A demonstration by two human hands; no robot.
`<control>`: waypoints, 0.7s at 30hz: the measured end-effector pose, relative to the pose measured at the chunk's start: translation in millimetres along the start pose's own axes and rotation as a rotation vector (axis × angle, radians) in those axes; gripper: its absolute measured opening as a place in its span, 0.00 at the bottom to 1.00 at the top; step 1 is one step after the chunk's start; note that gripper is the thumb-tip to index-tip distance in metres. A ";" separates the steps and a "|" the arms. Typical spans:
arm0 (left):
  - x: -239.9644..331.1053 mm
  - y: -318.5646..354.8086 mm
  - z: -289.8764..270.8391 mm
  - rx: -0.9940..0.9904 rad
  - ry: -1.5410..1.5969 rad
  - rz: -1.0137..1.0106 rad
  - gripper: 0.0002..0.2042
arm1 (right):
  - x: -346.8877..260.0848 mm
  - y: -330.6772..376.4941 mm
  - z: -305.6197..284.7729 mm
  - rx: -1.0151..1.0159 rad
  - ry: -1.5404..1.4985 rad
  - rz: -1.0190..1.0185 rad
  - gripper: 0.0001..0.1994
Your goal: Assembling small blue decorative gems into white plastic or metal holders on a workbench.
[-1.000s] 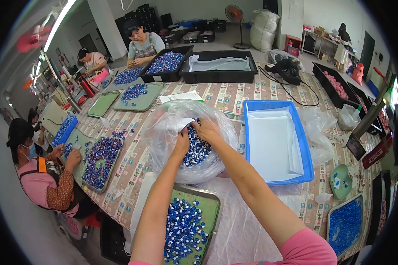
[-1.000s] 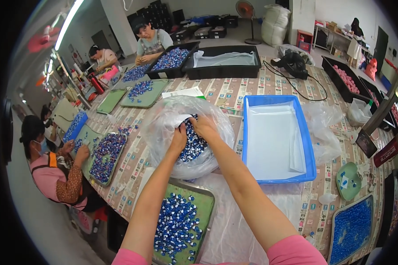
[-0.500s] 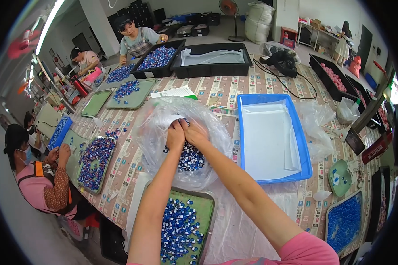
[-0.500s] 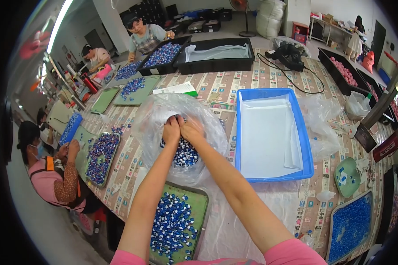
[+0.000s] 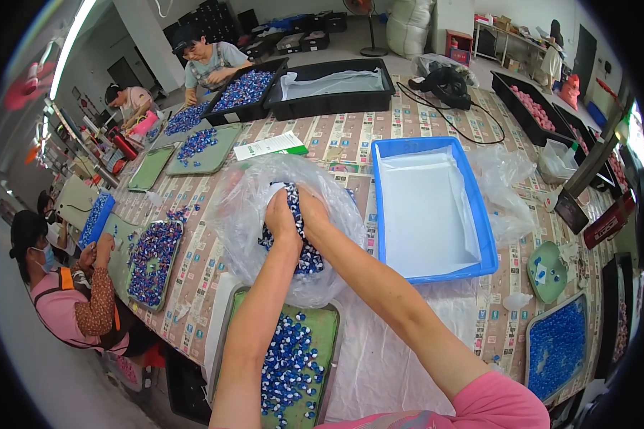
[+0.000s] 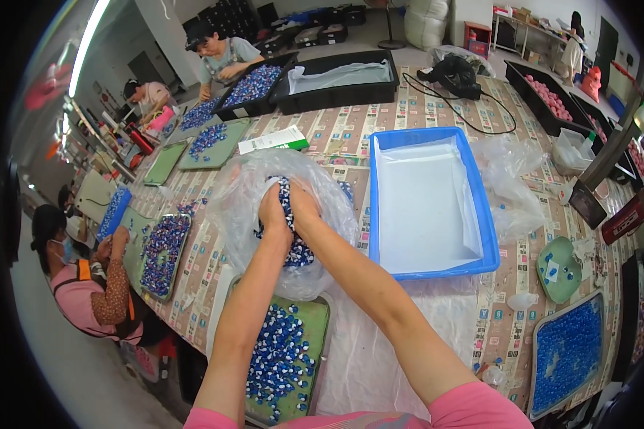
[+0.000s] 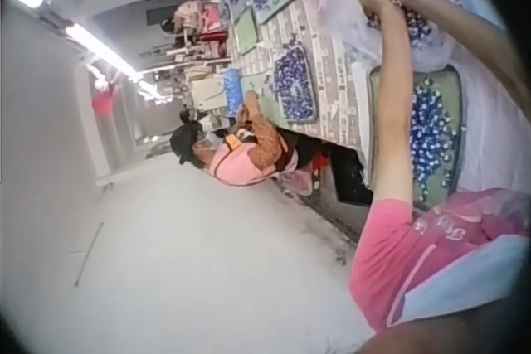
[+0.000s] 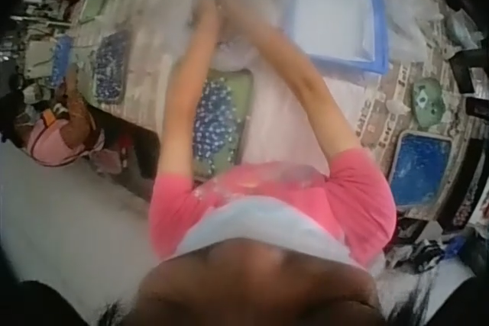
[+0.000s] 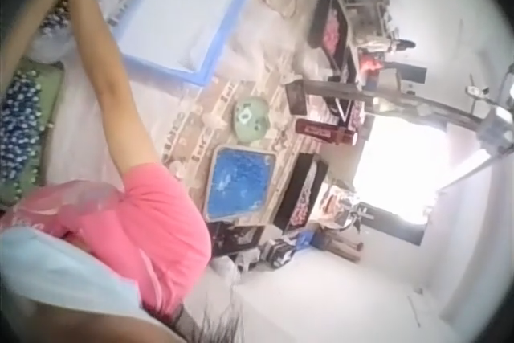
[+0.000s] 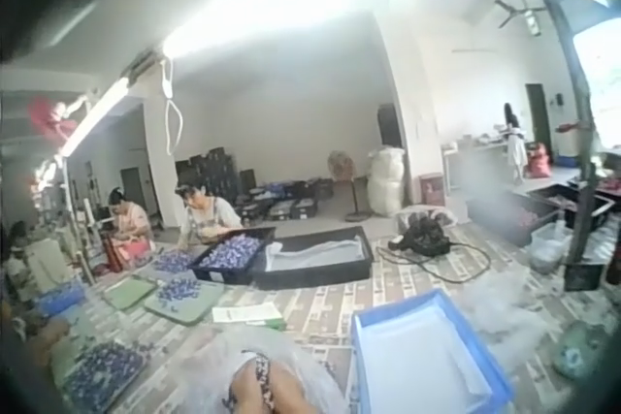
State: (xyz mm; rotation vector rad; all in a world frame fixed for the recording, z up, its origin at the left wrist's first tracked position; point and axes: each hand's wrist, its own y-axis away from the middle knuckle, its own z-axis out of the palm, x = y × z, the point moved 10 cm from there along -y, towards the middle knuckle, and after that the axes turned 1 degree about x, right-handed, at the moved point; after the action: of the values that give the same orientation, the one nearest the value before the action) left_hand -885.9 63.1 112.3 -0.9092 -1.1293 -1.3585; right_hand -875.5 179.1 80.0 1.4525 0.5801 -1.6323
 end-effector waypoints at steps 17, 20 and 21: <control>107.3 204.6 -43.3 -0.104 0.095 0.123 0.17 | -79.4 225.8 -36.2 0.077 -0.584 0.052 0.16; 99.8 265.5 -39.4 -0.161 0.142 0.134 0.17 | -86.2 287.9 -81.8 0.122 -0.580 0.000 0.15; 85.7 290.4 -41.4 -0.178 0.140 0.111 0.17 | -83.9 309.1 -101.0 0.145 -0.572 -0.035 0.14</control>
State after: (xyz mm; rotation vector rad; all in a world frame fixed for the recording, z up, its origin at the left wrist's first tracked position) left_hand -604.4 15.3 221.0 -0.9736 -0.8497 -1.4235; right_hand -566.5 120.4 197.9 0.9983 0.1636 -2.0368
